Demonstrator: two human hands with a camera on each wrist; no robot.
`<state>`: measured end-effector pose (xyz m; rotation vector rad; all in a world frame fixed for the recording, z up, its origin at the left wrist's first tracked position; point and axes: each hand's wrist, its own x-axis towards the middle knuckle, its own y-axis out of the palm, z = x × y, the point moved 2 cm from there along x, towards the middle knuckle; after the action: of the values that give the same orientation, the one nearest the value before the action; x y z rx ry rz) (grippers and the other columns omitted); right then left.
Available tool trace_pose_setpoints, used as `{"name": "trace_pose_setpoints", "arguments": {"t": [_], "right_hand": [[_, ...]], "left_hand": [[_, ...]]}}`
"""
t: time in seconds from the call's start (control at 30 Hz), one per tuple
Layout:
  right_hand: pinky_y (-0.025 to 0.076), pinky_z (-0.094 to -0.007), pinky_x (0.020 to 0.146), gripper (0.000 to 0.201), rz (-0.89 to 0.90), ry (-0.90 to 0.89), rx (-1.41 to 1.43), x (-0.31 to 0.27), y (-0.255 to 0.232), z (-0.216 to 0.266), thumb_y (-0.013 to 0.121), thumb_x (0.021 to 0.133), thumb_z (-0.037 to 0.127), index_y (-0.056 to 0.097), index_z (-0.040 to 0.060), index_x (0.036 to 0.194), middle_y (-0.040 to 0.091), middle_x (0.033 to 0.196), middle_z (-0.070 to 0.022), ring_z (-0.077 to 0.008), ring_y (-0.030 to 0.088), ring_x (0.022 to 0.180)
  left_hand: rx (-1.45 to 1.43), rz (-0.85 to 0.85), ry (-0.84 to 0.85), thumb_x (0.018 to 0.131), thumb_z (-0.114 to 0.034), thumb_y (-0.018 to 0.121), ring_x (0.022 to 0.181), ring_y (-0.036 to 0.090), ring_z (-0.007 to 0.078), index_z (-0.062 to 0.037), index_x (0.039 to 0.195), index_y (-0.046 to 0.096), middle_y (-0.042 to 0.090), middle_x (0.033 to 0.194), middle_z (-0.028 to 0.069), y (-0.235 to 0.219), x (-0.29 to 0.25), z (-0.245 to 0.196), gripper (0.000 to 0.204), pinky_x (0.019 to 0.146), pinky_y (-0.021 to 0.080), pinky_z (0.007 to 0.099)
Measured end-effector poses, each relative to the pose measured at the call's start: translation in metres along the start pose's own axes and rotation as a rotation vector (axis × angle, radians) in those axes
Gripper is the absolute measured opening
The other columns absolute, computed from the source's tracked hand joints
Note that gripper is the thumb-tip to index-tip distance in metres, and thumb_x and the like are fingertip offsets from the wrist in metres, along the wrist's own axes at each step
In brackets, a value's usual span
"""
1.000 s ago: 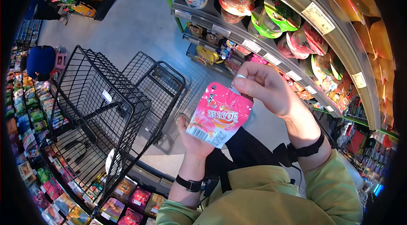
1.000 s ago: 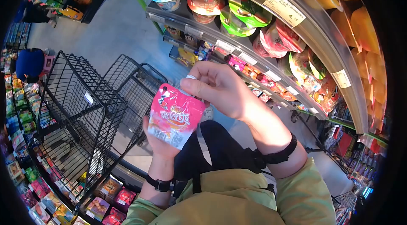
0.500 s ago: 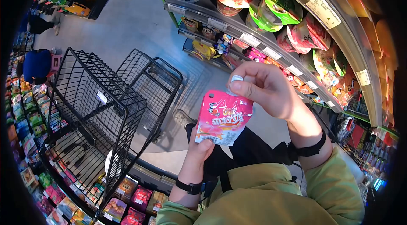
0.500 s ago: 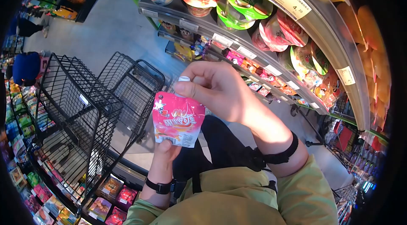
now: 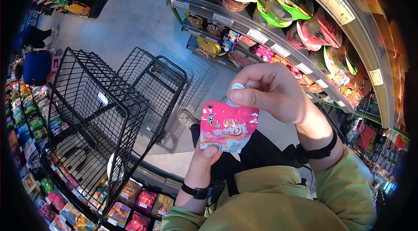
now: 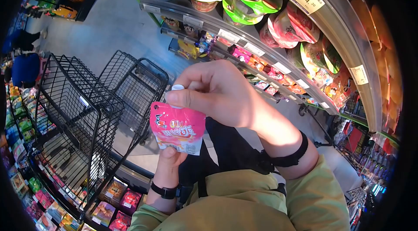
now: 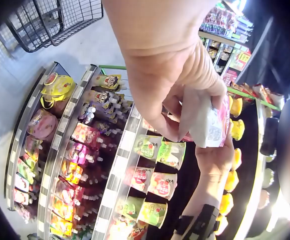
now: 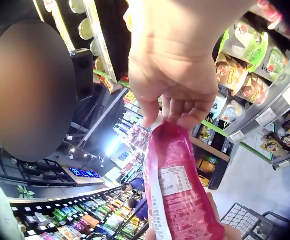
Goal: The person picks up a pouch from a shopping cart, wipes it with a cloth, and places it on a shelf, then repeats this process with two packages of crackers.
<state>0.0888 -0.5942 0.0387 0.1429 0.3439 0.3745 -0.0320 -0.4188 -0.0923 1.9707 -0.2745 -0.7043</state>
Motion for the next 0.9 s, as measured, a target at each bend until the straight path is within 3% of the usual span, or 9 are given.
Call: {"name": "trace_pose_setpoints", "arguments": {"t": [0.3,0.63,0.7,0.83,0.9], "right_hand": [[0.031,-0.0175,0.045,0.024,-0.044,0.050,-0.003,0.009,-0.002,-0.007,0.065,0.086,0.022,0.063,0.0000,0.078,0.057,0.058,0.0030,0.0005,0.044,0.051],[0.035,-0.0170,0.044,0.025,-0.074,0.177,0.063,0.019,-0.009,-0.021,0.065,0.085,0.026,0.064,0.0016,0.080,0.060,0.063,0.0014,-0.0017,0.050,0.051],[0.035,-0.0170,0.044,0.025,-0.077,0.191,0.067,0.021,-0.010,-0.024,0.065,0.084,0.027,0.065,0.0018,0.080,0.060,0.063,0.0017,-0.0016,0.050,0.051],[0.034,-0.0165,0.045,0.027,-0.075,0.189,0.060,0.023,-0.012,-0.032,0.066,0.084,0.028,0.066,0.0016,0.080,0.060,0.063,0.0021,-0.0010,0.050,0.051],[0.034,-0.0162,0.045,0.027,-0.065,0.184,0.069,0.024,-0.012,-0.034,0.066,0.084,0.029,0.066,0.0017,0.080,0.060,0.063,0.0024,-0.0008,0.049,0.052]], "left_hand": [[-0.079,-0.013,-0.056,0.060,-0.029,0.084,0.120,0.047,0.0261,-0.0059,0.134,0.034,0.048,0.128,0.0103,0.005,-0.007,0.008,0.092,0.101,0.038,0.0437],[-0.191,-0.049,-0.058,0.061,-0.024,0.084,0.121,0.046,0.0259,-0.0044,0.133,0.034,0.049,0.127,0.0101,0.011,-0.006,0.009,0.089,0.102,0.038,0.0413],[-0.211,-0.078,-0.009,0.063,-0.022,0.083,0.114,0.053,0.0269,-0.0016,0.129,0.040,0.053,0.124,0.0121,0.013,-0.007,0.009,0.081,0.097,0.045,0.0409],[-0.181,-0.083,-0.002,0.064,-0.023,0.082,0.114,0.053,0.0277,-0.0020,0.129,0.040,0.053,0.124,0.0120,0.007,-0.010,0.011,0.080,0.096,0.045,0.0427],[-0.129,-0.099,-0.048,0.064,-0.024,0.082,0.121,0.045,0.0275,-0.0023,0.132,0.034,0.049,0.127,0.0118,-0.001,-0.012,0.013,0.086,0.102,0.036,0.0443]]}}
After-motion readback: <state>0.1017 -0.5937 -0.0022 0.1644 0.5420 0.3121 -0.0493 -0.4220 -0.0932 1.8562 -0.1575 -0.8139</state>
